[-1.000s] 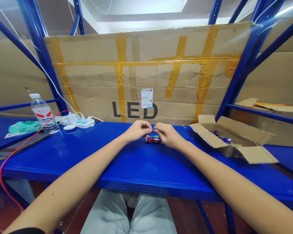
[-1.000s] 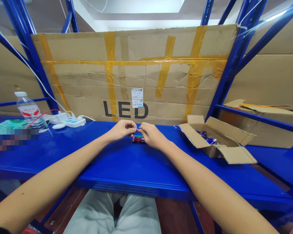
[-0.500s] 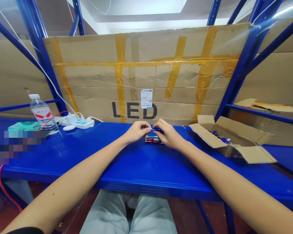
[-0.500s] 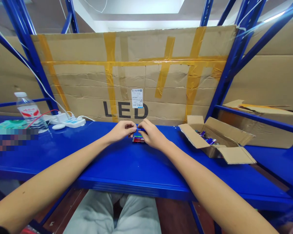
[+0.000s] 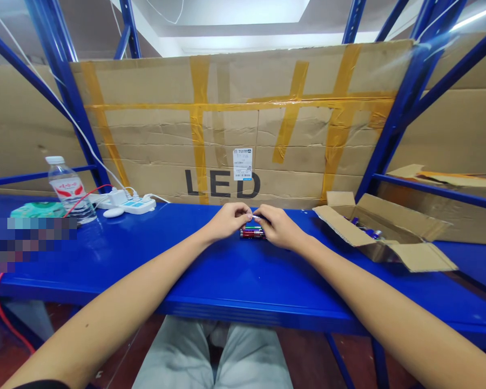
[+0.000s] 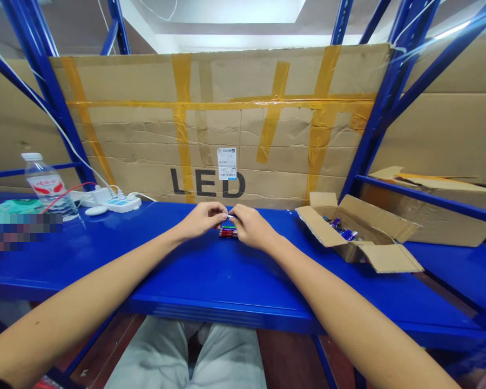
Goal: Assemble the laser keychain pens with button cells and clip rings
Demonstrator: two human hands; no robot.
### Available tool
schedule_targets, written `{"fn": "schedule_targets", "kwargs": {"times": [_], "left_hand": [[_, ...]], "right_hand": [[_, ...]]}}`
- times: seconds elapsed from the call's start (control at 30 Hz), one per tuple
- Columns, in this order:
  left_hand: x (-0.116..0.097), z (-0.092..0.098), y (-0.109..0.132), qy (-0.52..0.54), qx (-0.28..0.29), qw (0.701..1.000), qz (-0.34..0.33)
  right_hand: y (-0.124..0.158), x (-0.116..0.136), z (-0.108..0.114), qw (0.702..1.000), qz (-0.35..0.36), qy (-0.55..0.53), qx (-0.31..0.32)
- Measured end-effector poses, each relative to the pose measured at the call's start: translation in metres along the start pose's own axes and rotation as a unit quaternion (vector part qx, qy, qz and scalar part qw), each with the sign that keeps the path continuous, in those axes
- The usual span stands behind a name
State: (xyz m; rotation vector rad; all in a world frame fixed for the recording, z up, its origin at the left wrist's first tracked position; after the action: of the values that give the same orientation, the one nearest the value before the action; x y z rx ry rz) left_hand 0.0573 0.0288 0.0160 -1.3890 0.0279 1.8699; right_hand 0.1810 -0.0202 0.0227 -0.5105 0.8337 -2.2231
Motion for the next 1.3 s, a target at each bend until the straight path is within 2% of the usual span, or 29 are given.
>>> {"fn": "schedule_targets", "kwargs": {"times": [0.3,0.4,0.47,0.53,0.7,0.83,0.97,1.07,1.1,1.17,1.2,1.27,1.3], "left_hand": [[0.005,0.0,-0.001,-0.006,0.002,1.0,0.009],[0.003,0.001,0.0,-0.02,-0.022,1.0,-0.002],[-0.005,0.003,0.002,-0.071,-0.057,0.995,-0.041],[-0.015,0.001,0.005,-0.154,-0.078,0.98,-0.096],[-0.027,-0.018,0.009,-0.318,-0.033,0.927,-0.198],[-0.021,-0.022,0.006,-0.367,-0.017,0.909,-0.198],[-0.019,-0.019,0.006,-0.354,-0.026,0.917,-0.183],[-0.021,-0.016,0.007,-0.323,-0.04,0.93,-0.172],[-0.021,-0.014,0.007,-0.311,-0.047,0.935,-0.165],[-0.02,-0.01,0.008,-0.29,-0.061,0.943,-0.151],[-0.02,-0.008,0.008,-0.28,-0.067,0.947,-0.144],[-0.018,-0.005,0.009,-0.265,-0.073,0.952,-0.135],[-0.017,-0.005,0.009,-0.261,-0.074,0.953,-0.133]], "right_hand": [[-0.004,-0.007,0.001,0.996,-0.071,-0.059,0.006],[-0.005,-0.012,-0.003,0.988,-0.117,-0.105,0.006],[-0.004,-0.017,-0.009,0.97,-0.169,-0.174,0.011],[-0.003,-0.021,-0.016,0.94,-0.212,-0.266,0.013],[-0.005,-0.027,-0.024,0.879,-0.253,-0.404,-0.005],[-0.002,-0.027,-0.031,0.85,-0.294,-0.438,0.001],[-0.003,-0.022,-0.034,0.839,-0.3,-0.454,0.021],[-0.004,-0.032,-0.021,0.868,-0.3,-0.392,0.057],[-0.002,-0.041,-0.013,0.89,-0.308,-0.329,0.073],[0.003,-0.062,0.01,0.932,-0.322,-0.123,0.112],[0.009,-0.072,0.016,0.925,-0.335,-0.031,0.176],[0.028,-0.088,0.019,0.865,-0.367,0.056,0.339],[0.036,-0.091,0.02,0.841,-0.376,0.067,0.383]]}}
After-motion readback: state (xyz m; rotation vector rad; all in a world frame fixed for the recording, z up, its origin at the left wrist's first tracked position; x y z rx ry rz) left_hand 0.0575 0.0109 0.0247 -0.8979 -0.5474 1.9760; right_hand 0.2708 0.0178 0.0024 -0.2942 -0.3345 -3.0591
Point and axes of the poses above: each hand's wrist, its own y-axis away from the middle knuckle, its own z-axis out of the back of the hand, x = y × z, the point moved 6 cm from there along -y, towards the middle knuckle, and after that the axes turned 4 degrees about y, right-handed, at the moved point
